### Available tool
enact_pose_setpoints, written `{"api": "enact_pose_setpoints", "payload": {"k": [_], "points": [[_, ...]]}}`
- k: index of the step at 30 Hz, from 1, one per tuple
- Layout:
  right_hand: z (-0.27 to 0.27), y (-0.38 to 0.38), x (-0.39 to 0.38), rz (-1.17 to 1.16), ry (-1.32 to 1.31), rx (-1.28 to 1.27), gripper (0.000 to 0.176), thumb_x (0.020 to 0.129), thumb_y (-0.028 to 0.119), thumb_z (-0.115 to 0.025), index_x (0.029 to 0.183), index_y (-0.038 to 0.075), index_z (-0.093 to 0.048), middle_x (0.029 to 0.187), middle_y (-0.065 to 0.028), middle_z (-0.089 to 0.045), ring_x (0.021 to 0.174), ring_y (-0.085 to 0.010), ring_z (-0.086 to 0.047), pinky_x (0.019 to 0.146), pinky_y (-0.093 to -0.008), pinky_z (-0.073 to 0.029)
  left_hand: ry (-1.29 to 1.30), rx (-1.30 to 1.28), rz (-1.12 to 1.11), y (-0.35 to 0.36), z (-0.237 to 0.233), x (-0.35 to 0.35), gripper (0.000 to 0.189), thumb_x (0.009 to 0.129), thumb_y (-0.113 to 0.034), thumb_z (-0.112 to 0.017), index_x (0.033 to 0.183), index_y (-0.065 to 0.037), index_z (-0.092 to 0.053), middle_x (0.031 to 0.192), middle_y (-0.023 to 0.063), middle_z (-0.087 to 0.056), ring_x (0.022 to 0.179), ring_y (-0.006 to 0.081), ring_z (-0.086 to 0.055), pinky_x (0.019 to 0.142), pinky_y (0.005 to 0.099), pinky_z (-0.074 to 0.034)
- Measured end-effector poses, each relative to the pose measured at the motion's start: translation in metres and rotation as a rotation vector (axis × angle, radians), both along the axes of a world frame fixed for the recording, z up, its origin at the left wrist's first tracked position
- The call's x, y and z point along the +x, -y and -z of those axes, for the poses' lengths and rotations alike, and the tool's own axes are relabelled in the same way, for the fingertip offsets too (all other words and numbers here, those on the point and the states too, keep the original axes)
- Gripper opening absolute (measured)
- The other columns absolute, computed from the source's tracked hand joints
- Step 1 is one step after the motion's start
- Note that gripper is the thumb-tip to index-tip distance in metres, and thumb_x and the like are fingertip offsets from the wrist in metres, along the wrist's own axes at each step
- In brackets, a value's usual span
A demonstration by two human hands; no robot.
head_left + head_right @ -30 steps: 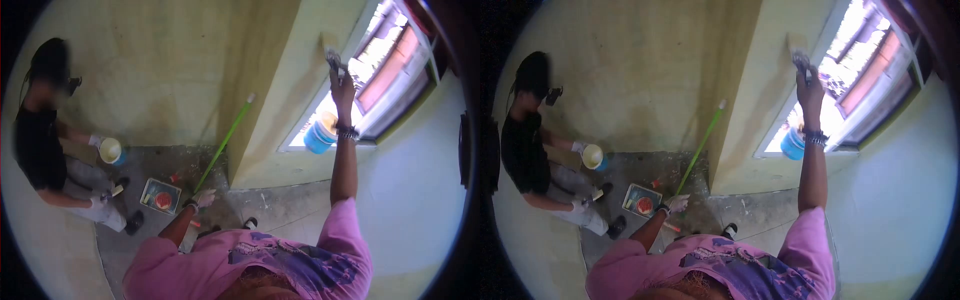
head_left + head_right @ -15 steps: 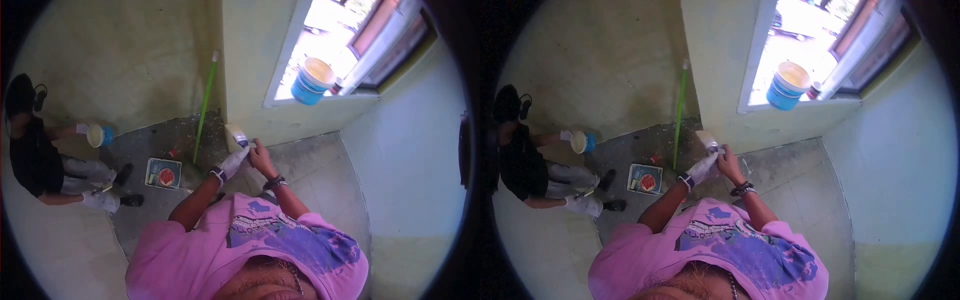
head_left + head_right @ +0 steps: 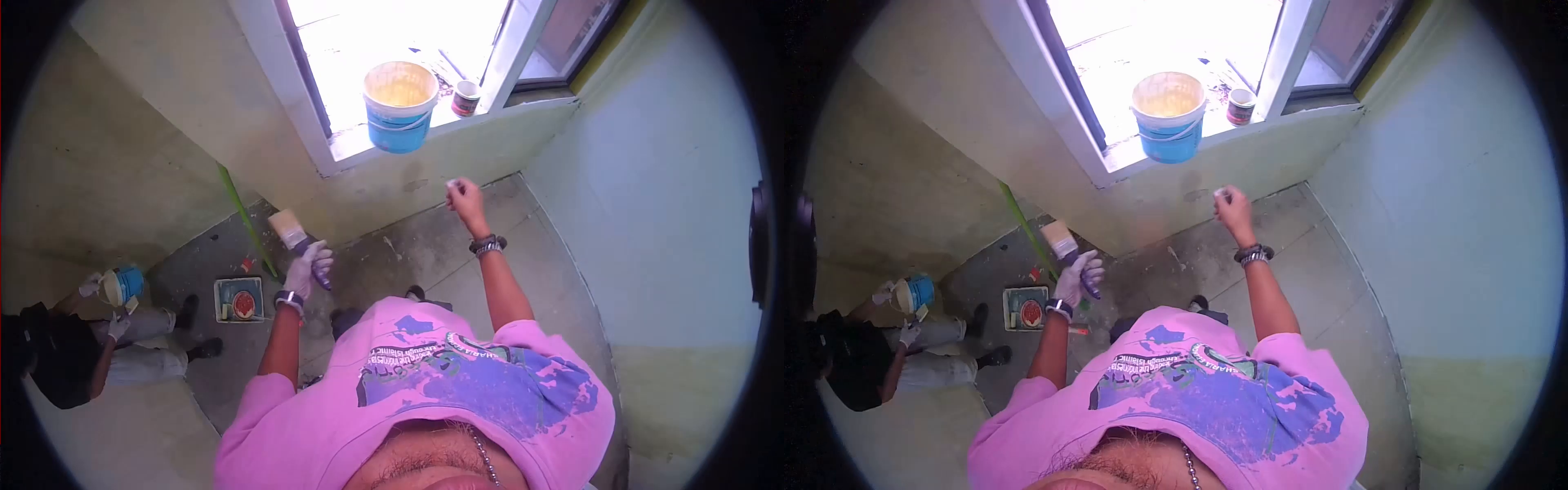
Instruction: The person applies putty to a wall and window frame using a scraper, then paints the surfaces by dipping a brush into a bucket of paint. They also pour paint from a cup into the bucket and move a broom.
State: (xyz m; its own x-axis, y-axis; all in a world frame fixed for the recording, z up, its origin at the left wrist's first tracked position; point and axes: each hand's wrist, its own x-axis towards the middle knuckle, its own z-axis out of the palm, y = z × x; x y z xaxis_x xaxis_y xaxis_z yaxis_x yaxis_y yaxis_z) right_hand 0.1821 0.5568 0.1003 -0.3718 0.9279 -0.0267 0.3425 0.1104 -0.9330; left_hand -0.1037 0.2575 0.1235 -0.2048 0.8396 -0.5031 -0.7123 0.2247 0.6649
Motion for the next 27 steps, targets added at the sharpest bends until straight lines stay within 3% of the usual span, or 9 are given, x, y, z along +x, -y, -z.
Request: {"api": "enact_pose_setpoints", "payload": {"k": [3,5,6,8,11,13,16,21,27], "points": [[-0.026,-0.061,0.010,0.118,0.081,0.150,0.050,0.075,0.032,-0.072,0.111,0.002,-0.056,0.086,-0.0160,-0.066,0.075,-0.0251,-0.065,0.068,-0.0359,-0.051,-0.394,-0.421,-0.125,0.019,0.001,0.003,0.017,0.088,-0.027,-0.059,0.082,-0.013,-0.051,0.066,-0.0067,-0.045,0.054,0.0032,-0.043,0.047,0.0190,-0.034],[-0.030,-0.093,0.000,0.153,0.152,0.281,0.068,0.070,0.037,-0.076,0.120,0.000,-0.048,0.102,-0.0201,-0.061,0.093,-0.0296,-0.060,0.079,-0.0386,-0.048,-0.246,-0.342,-0.028,0.065,0.063,-0.025,0.025,0.086,-0.033,-0.059,0.077,-0.010,-0.055,0.058,-0.0071,-0.042,0.043,0.0051,-0.038,0.039,0.0217,-0.029],[-0.028,-0.113,-0.004,0.166,0.185,0.340,0.077,0.068,0.039,-0.078,0.125,0.000,-0.045,0.110,-0.0222,-0.059,0.102,-0.0318,-0.058,0.085,-0.0400,-0.046,-0.329,-0.470,-0.045,0.074,0.063,-0.015,0.026,0.086,-0.035,-0.059,0.077,-0.011,-0.056,0.058,-0.0057,-0.045,0.043,0.0061,-0.041,0.040,0.0221,-0.031],[-0.024,-0.146,-0.016,0.196,0.195,0.391,0.091,0.065,0.043,-0.079,0.131,-0.002,-0.037,0.119,-0.0241,-0.052,0.109,-0.0337,-0.052,0.092,-0.0414,-0.043,-0.357,-0.656,0.011,0.097,0.073,-0.004,0.027,0.087,-0.037,-0.057,0.077,-0.012,-0.056,0.060,-0.0029,-0.050,0.044,0.0085,-0.045,0.040,0.0232,-0.035],[-0.023,-0.186,-0.038,0.247,0.192,0.525,0.107,0.060,0.047,-0.081,0.136,-0.005,-0.027,0.126,-0.0269,-0.045,0.118,-0.0374,-0.044,0.100,-0.0426,-0.037,-0.344,-0.818,0.094,0.190,0.184,-0.029,0.031,0.089,-0.039,-0.055,0.080,-0.010,-0.060,0.067,0.0032,-0.059,0.054,0.0142,-0.057,0.046,0.0269,-0.043],[-0.024,-0.214,-0.050,0.251,0.174,0.506,0.119,0.056,0.049,-0.082,0.140,-0.005,-0.018,0.127,-0.0292,-0.042,0.121,-0.0400,-0.040,0.103,-0.0437,-0.034,-0.366,-0.950,0.125,0.220,0.195,-0.016,0.030,0.088,-0.039,-0.055,0.081,-0.011,-0.060,0.066,0.0027,-0.058,0.053,0.0145,-0.056,0.045,0.0275,-0.042],[-0.031,-0.240,-0.067,0.309,0.154,0.505,0.121,0.055,0.051,-0.082,0.141,-0.002,-0.016,0.128,-0.0302,-0.041,0.121,-0.0399,-0.040,0.103,-0.0451,-0.033,-0.360,-1.070,0.165,0.225,0.175,0.011,0.029,0.088,-0.040,-0.055,0.083,-0.012,-0.060,0.065,0.0019,-0.057,0.053,0.0148,-0.056,0.044,0.0284,-0.041],[-0.016,-0.268,-0.075,0.323,0.271,0.514,0.114,0.058,0.044,-0.081,0.143,0.006,-0.016,0.115,-0.0234,-0.054,0.105,-0.0391,-0.052,0.089,-0.0483,-0.042,-0.373,-1.100,0.211,0.183,0.156,0.032,0.029,0.087,-0.042,-0.056,0.085,-0.014,-0.059,0.063,0.0006,-0.055,0.052,0.0155,-0.055,0.042,0.0298,-0.040],[-0.007,-0.278,-0.076,0.288,0.230,0.570,0.109,0.056,0.038,-0.084,0.138,0.001,-0.023,0.116,-0.0270,-0.054,0.106,-0.0398,-0.054,0.093,-0.0434,-0.044,-0.374,-1.093,0.202,0.110,0.159,0.013,0.028,0.086,-0.044,-0.056,0.088,-0.016,-0.059,0.061,-0.0010,-0.052,0.052,0.0162,-0.054,0.040,0.0316,-0.038]]}}
